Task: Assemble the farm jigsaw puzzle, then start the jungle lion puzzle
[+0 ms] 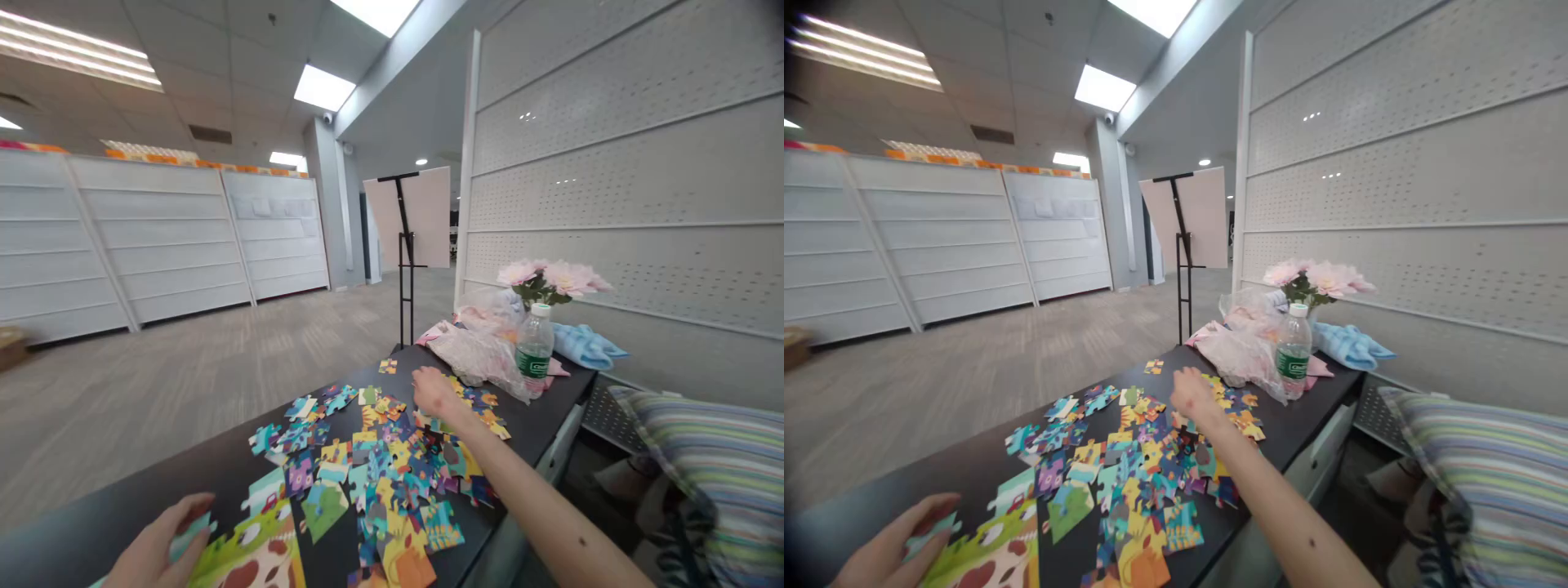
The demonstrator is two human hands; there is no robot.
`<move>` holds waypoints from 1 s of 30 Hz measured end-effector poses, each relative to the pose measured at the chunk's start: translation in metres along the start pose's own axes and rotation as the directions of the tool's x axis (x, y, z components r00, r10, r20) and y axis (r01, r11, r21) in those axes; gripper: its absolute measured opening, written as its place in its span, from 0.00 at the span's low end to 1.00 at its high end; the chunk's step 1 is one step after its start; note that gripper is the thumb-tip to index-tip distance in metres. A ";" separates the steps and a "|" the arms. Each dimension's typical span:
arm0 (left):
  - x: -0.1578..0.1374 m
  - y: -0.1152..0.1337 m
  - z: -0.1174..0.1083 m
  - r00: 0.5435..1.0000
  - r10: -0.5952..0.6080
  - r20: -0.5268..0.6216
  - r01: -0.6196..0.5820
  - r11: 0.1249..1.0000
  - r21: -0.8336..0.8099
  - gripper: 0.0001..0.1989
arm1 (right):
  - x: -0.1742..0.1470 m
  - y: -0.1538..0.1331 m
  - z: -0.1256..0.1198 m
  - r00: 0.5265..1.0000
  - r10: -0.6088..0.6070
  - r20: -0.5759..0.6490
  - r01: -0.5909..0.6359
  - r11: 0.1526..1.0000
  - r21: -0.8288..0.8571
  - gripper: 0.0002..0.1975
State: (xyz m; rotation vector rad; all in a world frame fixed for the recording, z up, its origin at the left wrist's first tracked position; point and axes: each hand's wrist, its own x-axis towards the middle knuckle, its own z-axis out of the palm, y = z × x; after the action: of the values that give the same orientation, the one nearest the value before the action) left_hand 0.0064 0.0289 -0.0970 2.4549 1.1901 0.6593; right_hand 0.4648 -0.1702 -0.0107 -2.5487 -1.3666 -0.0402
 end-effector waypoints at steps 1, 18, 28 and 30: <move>-0.002 0.008 -0.003 1.000 -0.003 0.028 0.003 1.000 0.001 0.21 | -0.004 0.021 -0.002 1.000 0.005 0.010 -0.005 1.000 -0.011 0.16; -0.008 0.040 -0.014 0.998 -0.026 0.062 0.026 1.000 -0.002 0.22 | -0.046 0.111 -0.018 0.995 -0.043 -0.091 0.082 0.871 0.485 0.17; -0.007 0.038 -0.012 0.998 -0.028 0.065 0.028 1.000 -0.001 0.22 | -0.050 0.112 -0.010 0.999 0.025 -0.047 0.009 0.794 0.608 0.22; -0.007 0.038 -0.012 0.997 -0.030 0.071 0.029 1.000 0.011 0.22 | -0.050 0.118 -0.008 0.995 0.043 -0.092 0.017 0.822 0.569 0.24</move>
State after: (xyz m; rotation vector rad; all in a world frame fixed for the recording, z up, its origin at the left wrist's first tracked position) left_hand 0.0206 0.0016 -0.0703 2.4422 1.2026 0.5542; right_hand 0.5344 -0.2752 -0.0338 -2.0179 -1.1089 0.2113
